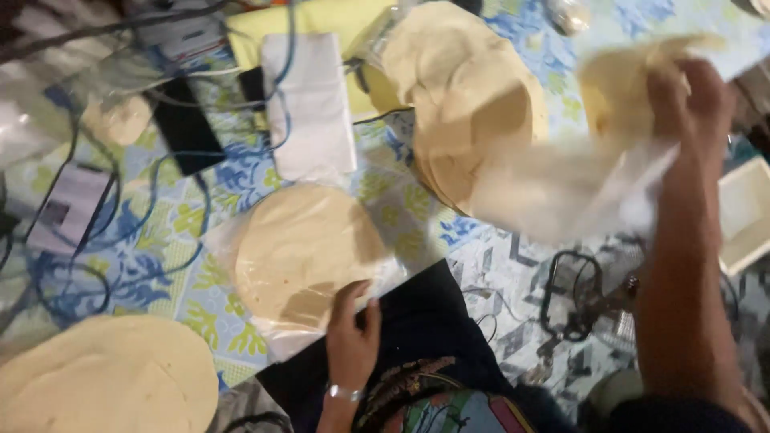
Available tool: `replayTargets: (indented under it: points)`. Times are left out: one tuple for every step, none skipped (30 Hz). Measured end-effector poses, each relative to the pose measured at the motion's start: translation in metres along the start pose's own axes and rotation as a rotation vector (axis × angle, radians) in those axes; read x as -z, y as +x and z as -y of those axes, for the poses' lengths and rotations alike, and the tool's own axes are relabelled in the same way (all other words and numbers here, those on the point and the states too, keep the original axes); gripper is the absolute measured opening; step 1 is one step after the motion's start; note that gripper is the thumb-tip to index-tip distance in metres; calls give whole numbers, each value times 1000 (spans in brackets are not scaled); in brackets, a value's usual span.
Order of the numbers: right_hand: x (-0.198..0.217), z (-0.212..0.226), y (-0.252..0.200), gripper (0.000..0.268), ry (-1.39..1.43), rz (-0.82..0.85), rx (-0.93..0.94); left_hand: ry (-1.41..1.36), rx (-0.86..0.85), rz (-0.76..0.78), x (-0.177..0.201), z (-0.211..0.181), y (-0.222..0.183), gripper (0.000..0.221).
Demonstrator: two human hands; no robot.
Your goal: The person packages individual flatbreads by placing them into clear plastic bags, smoothing the bags, and stacking the packaged items on a table.
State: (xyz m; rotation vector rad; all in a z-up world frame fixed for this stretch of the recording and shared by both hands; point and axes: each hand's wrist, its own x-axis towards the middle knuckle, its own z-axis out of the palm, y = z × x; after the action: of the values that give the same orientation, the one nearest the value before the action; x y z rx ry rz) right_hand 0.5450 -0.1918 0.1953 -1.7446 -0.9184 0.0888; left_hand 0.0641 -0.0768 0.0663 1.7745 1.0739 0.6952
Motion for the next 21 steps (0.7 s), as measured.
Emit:
replayTargets:
  points:
    - [1,8,-11,31,-78,95,-103,-79,21,81,-10,-1,4,29]
    - [-4,14,-23,33,-146,205,-205,-149,50,152,-16,-2,5,29]
    - [-26,47,-38,33,-130,245,-195,-143,74,114,-29,-1,9,29]
    - [-48,78,-56,31,-189,386,-386,-367,151,222,-38,2,12,35]
    - [-67,110,-76,31,-257,529,-571,-597,221,323,-48,6,16,41]
    - [-82,113,-86,31,-254,573,-564,-598,243,285,-54,21,11,41]
    - [-96,116,-97,28,-171,652,-627,-765,373,321,-62,35,6,47]
    - [-107,119,-107,25,-90,721,-686,-937,485,359,-72,49,6,52]
    - [-130,114,-114,25,-91,754,-674,-945,489,324,-71,82,-6,52]
    - [-151,111,-123,22,-13,677,-636,-770,423,313,-71,113,-18,52]
    - [-170,108,-130,19,65,600,-600,-593,360,300,-72,142,-30,52]
    - [-194,86,-135,19,65,613,-595,-595,364,288,-39,128,-20,52]
    - [-218,65,-139,19,113,609,-574,-613,518,113,-6,114,-10,65]
    - [-241,43,-146,18,162,598,-558,-623,672,-57,28,101,-2,81]
    - [-261,20,-149,18,162,606,-559,-623,676,-63,45,117,3,81]
    - [-281,-3,-150,23,288,738,-594,-438,442,-132,62,133,10,77]
    - [-301,-26,-152,28,411,870,-630,-251,206,-193,78,148,16,74]
    - [-306,-17,-153,28,411,876,-626,-252,206,-200,88,142,21,74]
    - [-312,-7,-155,27,166,882,-573,-168,315,-158,99,136,26,68]
    - [-319,2,-155,31,-76,883,-513,-85,422,-117,110,131,32,63]
    - [-324,-8,-153,31,-74,890,-505,-85,422,-128,110,134,34,63]
